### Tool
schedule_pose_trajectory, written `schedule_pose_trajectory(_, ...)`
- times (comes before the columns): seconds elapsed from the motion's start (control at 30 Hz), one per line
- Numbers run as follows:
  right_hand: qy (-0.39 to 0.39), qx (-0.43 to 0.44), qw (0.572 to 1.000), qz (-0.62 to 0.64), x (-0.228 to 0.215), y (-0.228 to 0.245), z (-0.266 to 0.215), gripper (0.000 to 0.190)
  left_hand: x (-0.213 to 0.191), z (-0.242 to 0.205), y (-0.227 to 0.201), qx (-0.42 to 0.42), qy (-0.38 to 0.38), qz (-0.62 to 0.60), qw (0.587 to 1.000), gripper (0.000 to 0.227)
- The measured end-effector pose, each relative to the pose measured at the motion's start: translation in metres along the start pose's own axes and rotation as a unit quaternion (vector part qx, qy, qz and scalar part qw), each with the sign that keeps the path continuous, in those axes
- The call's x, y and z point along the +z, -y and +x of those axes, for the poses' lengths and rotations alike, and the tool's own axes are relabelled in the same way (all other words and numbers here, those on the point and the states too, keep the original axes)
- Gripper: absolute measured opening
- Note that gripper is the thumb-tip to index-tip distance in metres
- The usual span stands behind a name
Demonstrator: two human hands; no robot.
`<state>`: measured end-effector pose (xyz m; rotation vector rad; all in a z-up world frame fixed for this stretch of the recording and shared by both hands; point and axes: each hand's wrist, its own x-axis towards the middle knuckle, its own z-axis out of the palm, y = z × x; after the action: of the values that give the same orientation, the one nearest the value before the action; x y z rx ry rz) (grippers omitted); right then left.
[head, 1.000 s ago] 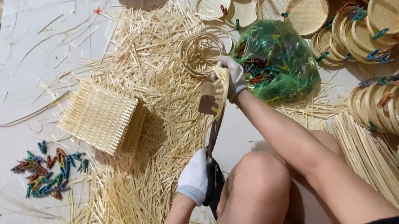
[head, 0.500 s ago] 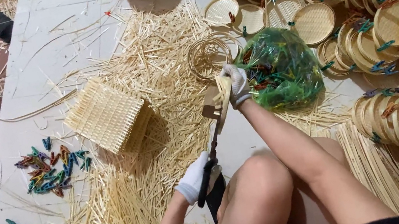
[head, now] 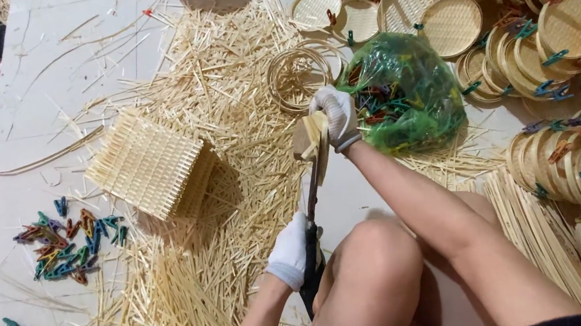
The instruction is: Manufacturing small circular bamboo trays or lids by weaving, assembling, and trimming the material.
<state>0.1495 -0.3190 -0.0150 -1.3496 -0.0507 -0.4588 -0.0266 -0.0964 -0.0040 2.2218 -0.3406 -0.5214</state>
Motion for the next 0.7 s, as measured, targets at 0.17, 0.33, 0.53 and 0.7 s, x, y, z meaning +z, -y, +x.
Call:
schedule_pose_trajectory(0.17,0.051,-0.040,0.998,-0.023,0.004,0.007,0.012,0.041,0.006,0.005,0.027,-0.080,0.016,-0.165,0.983,0.019)
schedule_pose_trajectory(0.33,-0.109,0.260,0.948,0.149,-0.033,-0.117,0.057,0.051,-0.004,-0.002,0.019,0.022,-0.014,0.039,0.999,0.021)
schedule_pose_trajectory(0.53,-0.073,0.405,0.866,0.285,-0.028,-0.083,0.026,0.067,0.013,-0.002,0.038,0.020,-0.011,0.068,0.997,0.022)
schedule_pose_trajectory(0.7,-0.065,0.315,0.912,0.255,-0.033,-0.076,0.035,0.041,-0.027,-0.019,-0.019,0.004,0.025,0.096,0.995,0.026)
